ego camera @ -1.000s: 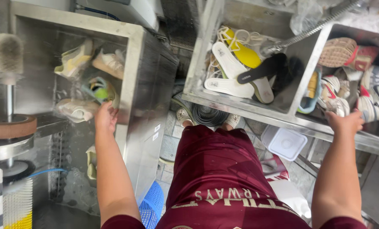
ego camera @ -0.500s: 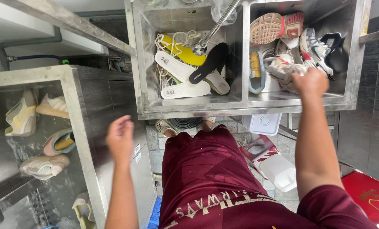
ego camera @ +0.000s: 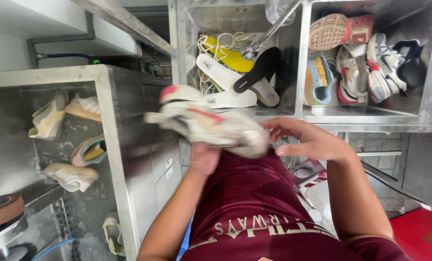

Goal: The person operates a multifunctional shoe washing machine, adjusting the water hose and activating the brush motor. They place several pairs of shoes into the machine's basin, submerge them in water, and manually scrub them with a brush. The person also rinses their hands and inspects a shoe's sole.

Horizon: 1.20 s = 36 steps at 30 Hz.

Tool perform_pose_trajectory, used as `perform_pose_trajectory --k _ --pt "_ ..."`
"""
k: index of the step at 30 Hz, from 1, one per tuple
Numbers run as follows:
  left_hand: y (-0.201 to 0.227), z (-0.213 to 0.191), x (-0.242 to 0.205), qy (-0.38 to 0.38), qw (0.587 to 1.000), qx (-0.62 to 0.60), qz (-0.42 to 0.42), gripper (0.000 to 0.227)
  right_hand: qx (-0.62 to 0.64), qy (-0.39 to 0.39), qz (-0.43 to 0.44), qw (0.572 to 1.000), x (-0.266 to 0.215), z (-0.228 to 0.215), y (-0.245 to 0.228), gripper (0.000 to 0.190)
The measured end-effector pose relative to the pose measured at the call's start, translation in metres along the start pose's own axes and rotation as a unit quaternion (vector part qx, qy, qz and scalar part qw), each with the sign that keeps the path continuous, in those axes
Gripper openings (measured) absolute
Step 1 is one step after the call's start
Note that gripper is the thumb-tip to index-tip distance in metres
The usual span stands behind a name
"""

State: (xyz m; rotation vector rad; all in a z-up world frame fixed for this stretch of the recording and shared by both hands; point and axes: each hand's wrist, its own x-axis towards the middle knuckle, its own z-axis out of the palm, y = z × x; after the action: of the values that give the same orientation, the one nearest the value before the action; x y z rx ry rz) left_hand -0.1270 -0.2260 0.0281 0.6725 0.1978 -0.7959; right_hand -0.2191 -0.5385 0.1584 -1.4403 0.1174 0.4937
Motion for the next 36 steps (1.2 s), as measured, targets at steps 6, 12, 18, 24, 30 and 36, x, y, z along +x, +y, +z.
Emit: perform_pose_trajectory --k 6,12,18,24,30,36 --pt "0.203 -0.084 -0.057 0.24 0.94 0.18 0.165 0.069 -0.329 0.332 0.182 0.865 0.038 -0.095 0.146 0.05" --pt "0.283 -0.197 -0.097 0.466 0.86 0.118 0.171 0.07 -0.227 0.402 0.389 0.797 0.045 -0.167 0.253 0.078" --pt "0.214 -0.197 -0.107 0.434 0.875 0.172 0.128 0.041 -0.378 0.136 0.478 0.781 0.072 -0.162 0.278 0.092" --pt "0.159 -0.145 -0.085 0.444 0.836 0.301 0.117 0.031 -0.477 0.33 0.364 0.729 0.032 -0.176 0.251 0.067" --pt "0.049 -0.078 -0.031 0.171 0.901 0.397 0.035 0.029 -0.556 0.306 0.305 0.71 -0.058 -0.11 0.098 0.064" --pt "-0.046 0.017 0.006 -0.139 0.866 0.358 -0.32 0.062 -0.34 0.268 0.158 0.888 -0.091 -0.024 0.005 0.035"
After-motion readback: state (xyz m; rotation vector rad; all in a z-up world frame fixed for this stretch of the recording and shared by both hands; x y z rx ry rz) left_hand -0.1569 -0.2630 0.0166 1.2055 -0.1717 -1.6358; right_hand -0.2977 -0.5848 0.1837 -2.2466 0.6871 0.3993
